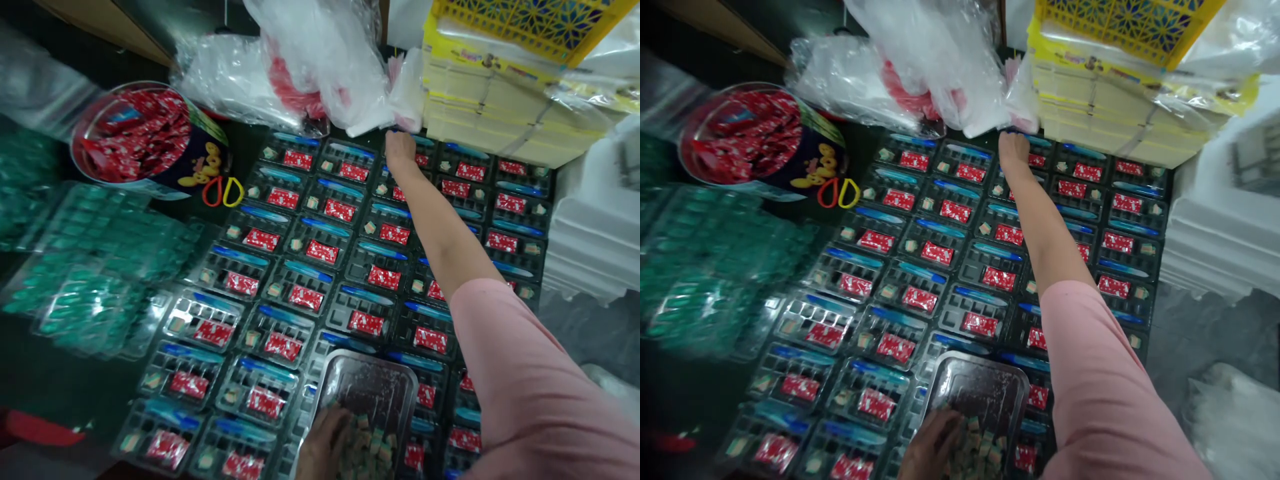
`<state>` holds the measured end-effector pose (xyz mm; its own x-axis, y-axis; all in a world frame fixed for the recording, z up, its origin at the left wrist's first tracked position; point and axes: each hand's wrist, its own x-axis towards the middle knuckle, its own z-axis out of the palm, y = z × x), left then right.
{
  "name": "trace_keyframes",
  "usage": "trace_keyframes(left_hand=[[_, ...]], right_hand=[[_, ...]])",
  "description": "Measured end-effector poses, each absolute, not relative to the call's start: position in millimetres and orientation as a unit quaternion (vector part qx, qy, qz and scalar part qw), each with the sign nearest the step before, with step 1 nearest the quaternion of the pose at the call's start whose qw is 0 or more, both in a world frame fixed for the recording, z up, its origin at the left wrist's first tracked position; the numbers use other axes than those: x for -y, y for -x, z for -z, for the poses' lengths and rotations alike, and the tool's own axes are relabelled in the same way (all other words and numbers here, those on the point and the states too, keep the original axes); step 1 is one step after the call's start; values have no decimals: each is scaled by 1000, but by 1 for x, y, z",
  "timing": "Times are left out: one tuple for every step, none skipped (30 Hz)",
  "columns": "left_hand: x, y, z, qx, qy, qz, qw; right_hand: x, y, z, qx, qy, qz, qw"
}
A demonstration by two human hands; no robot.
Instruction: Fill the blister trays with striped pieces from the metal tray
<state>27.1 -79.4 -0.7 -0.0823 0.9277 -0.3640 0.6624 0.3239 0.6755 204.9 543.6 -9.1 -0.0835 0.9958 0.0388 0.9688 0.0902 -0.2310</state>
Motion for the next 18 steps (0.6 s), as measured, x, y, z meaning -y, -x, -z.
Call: trace_keyframes(left_hand=[[80, -28, 1, -719, -551, -175, 385], [81, -30, 1, -722, -548, -178, 383], [82, -31, 1, -723, -546, -180, 383], [83, -31, 1, -725, -544, -180, 382], [84, -32, 2, -727, -542, -180, 381], [85, -32, 2, -728, -540, -180, 381], [86, -31, 3, -728, -539, -178, 383], [86, -30, 3, -728, -539, -175, 387], [87, -29, 3, -725, -539, -170, 393], [87, -28, 3, -722, -539, -165, 400], [86, -27, 3, -721, -539, -161, 406], [86, -27, 3, -720, -537, -157, 410], [86, -26, 3, -718, -537, -156, 415], [86, -26, 3, -716, -537, -155, 419], [86, -26, 3, -715, -536, -156, 421], [86, -26, 3, -716, -535, -157, 420], [86, -26, 3, -717, -534, -160, 418], [86, -26, 4, -719, -534, -162, 414]], right_hand=[[-542, -204, 10, 740, 663, -59, 101], [-540, -204, 11, 745, 657, -48, 106], [-538, -204, 12, 747, 654, -42, 110], [-537, -204, 12, 748, 652, -42, 112], [-536, -205, 12, 748, 653, -47, 110], [-535, -207, 12, 746, 655, -52, 106], [-536, -209, 11, 743, 659, -59, 98], [-537, -212, 10, 739, 664, -68, 89], [-539, -216, 9, 736, 668, -77, 81], [-540, -220, 8, 732, 671, -86, 77], [-542, -224, 8, 729, 674, -93, 78], [-544, -228, 9, 726, 675, -97, 84], [-545, -232, 10, 725, 676, -98, 91], [-546, -236, 12, 726, 674, -96, 98], [-547, -239, 14, 729, 670, -93, 103], [-548, -242, 17, 736, 662, -90, 108], [-548, -244, 20, 748, 647, -95, 114], [-549, -246, 24, 762, 627, -105, 122]])
